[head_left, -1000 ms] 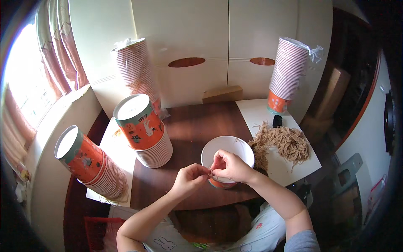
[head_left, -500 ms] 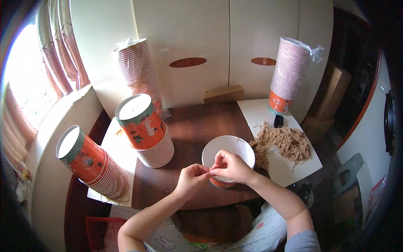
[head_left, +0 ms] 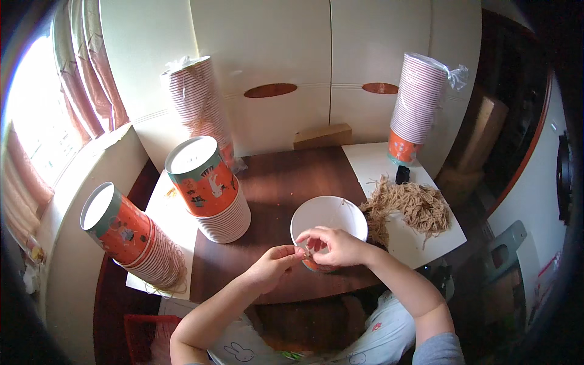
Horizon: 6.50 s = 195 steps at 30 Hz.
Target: Manually placing brown fibers or threads into large paper cups as part of a manufacturing or assembly process.
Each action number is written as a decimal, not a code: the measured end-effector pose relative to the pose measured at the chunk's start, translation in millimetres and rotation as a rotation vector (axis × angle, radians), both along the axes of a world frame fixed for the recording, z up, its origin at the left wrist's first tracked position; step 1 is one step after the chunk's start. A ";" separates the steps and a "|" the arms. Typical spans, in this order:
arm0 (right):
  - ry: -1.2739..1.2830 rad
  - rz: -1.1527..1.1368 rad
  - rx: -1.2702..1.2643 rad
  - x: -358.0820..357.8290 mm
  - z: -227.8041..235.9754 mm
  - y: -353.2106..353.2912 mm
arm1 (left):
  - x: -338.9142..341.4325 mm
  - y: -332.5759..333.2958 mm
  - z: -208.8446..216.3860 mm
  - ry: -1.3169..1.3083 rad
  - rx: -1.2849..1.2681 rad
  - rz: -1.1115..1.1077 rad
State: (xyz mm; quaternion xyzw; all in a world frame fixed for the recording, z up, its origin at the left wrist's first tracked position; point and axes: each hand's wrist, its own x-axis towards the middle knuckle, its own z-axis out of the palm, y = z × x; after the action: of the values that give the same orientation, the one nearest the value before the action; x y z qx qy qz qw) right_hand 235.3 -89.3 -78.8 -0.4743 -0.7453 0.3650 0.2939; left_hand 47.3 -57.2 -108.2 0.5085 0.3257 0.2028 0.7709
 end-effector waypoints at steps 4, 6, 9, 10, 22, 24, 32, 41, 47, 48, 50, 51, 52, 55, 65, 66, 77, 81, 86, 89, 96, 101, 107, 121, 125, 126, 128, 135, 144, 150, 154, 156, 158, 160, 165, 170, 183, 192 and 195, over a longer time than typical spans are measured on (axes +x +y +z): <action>-0.138 0.081 0.176 11.2 -10.5 4.2 | -3.1 -0.4 2.8 -0.050 -0.140 -0.039; -0.149 0.081 0.198 16.6 -12.7 5.5 | -5.7 1.3 1.9 -0.097 -0.175 -0.045; -0.123 0.097 0.238 18.5 -9.9 7.4 | -5.4 0.7 7.6 -0.174 -0.239 -0.007; -0.086 0.113 0.258 17.8 -7.9 7.3 | -4.6 1.2 10.6 -0.204 -0.268 0.037; -0.008 -0.032 0.639 -8.2 -9.5 5.4 | -8.3 9.9 5.3 -0.158 -0.163 0.035; -0.014 -0.033 0.658 -8.9 -9.3 5.6 | -8.7 9.5 7.0 -0.177 -0.173 0.022; 0.207 -0.134 0.316 -10.3 -9.4 4.2 | -12.7 12.4 -3.2 0.039 0.400 -0.025; 0.173 -0.091 0.258 -7.8 -13.3 5.6 | -5.0 5.9 4.5 -0.084 0.346 0.087; 0.107 -0.087 0.201 -6.8 -19.7 6.8 | -9.6 6.5 8.8 -0.095 0.378 0.151; 0.107 -0.087 0.201 -6.9 -20.6 7.2 | -10.2 6.5 9.2 -0.119 0.360 0.163; 0.086 -0.080 0.203 -6.8 -21.7 7.7 | -10.1 6.6 9.4 -0.151 0.334 0.171; 0.086 -0.079 0.203 -7.1 -21.9 7.9 | -10.4 6.7 9.3 -0.183 0.307 0.181; 0.087 -0.071 0.207 -7.3 -22.1 8.1 | -11.3 8.1 7.7 -0.182 0.308 0.182; 0.074 -0.074 0.210 -7.3 -22.3 8.4 | -15.3 13.0 3.8 -0.313 0.199 0.197; 0.175 -0.086 0.261 -7.6 -22.6 7.6 | -10.2 6.7 12.3 -0.042 0.258 -0.064; 0.176 -0.085 0.261 -8.2 -21.7 7.2 | -10.3 6.4 12.0 -0.041 0.258 -0.062; 0.188 -0.061 0.223 -9.9 -21.3 6.9 | -11.0 6.6 7.0 0.075 0.417 0.080; 0.150 -0.066 0.254 -9.9 -23.7 7.3 | -11.1 4.8 10.7 0.012 0.467 0.135; 0.124 -0.080 0.273 -10.2 -24.4 7.5 | -10.3 4.9 9.1 -0.164 0.537 0.173; 0.123 -0.075 0.287 -11.6 -23.3 7.3 | -10.9 6.1 8.6 -0.237 0.532 0.207; 0.116 -0.075 0.271 -9.8 -23.6 7.5 | -11.5 9.6 4.4 -0.359 0.494 0.196; 0.083 -0.092 0.313 -9.9 -23.0 6.8 | -12.7 9.6 10.1 -0.427 0.205 0.218; 0.129 -0.109 0.299 -9.6 -23.1 6.8 | -13.5 11.7 5.4 0.019 0.422 0.055; 0.149 -0.082 0.347 -11.9 -24.6 5.4 | -6.3 5.5 -6.1 0.122 0.658 0.175; 0.125 -0.086 0.344 -10.4 -25.3 5.0 | -4.1 2.3 -1.0 0.206 0.738 0.181; 0.126 -0.085 0.345 -10.5 -25.7 5.2 | -4.2 1.7 0.4 0.204 0.748 0.201; 0.114 -0.073 0.338 -10.5 -26.8 5.5 | -4.9 4.7 -2.9 0.196 0.755 0.191; 0.129 -0.070 0.269 -10.0 -24.1 4.6 | -7.1 9.7 -8.1 0.159 0.739 0.143; 0.116 -0.060 0.356 -15.9 -10.5 2.0 | -4.7 0.5 16.4 0.217 1.244 0.226; 0.077 0.009 0.193 -13.9 3.7 2.1 | -7.1 4.4 17.7 0.205 1.159 0.253; 0.232 -0.034 0.338 -12.0 -6.3 8.3 | -8.5 10.1 13.5 0.168 1.114 0.176; 0.415 -0.090 0.397 -12.8 -0.8 11.2 | -10.5 15.1 5.9 0.163 1.125 0.102; 0.655 -0.181 0.251 -1.7 1.4 19.8 | -14.2 17.0 3.5 0.175 1.117 0.077; 0.797 -0.344 0.248 12.5 -1.7 32.3 | -15.3 21.7 -3.4 0.178 1.107 0.049; 1.032 -0.457 0.070 40.7 -1.3 36.2 | -18.1 30.4 -15.5 0.241 1.109 -0.135; 1.101 -0.489 0.038 44.5 4.8 33.8 | -16.7 37.5 -14.2 0.229 1.070 -0.210; 1.040 -0.313 -0.064 39.4 30.8 15.1 | -15.8 24.8 -9.0 0.304 1.143 -0.223; 0.908 -0.012 -0.158 21.9 65.7 -15.8 | -15.5 23.5 -12.5 0.360 1.106 -0.223; 0.639 0.075 -0.072 10.8 69.5 -27.7 | -12.6 21.2 -10.8 0.391 1.114 -0.207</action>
State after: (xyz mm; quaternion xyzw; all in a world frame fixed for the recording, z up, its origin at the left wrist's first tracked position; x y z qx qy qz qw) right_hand 246.0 -116.9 -9.2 -0.3179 -0.6188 0.5320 0.4826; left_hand 34.6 -36.0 -119.1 0.8931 0.2550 0.1697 0.3296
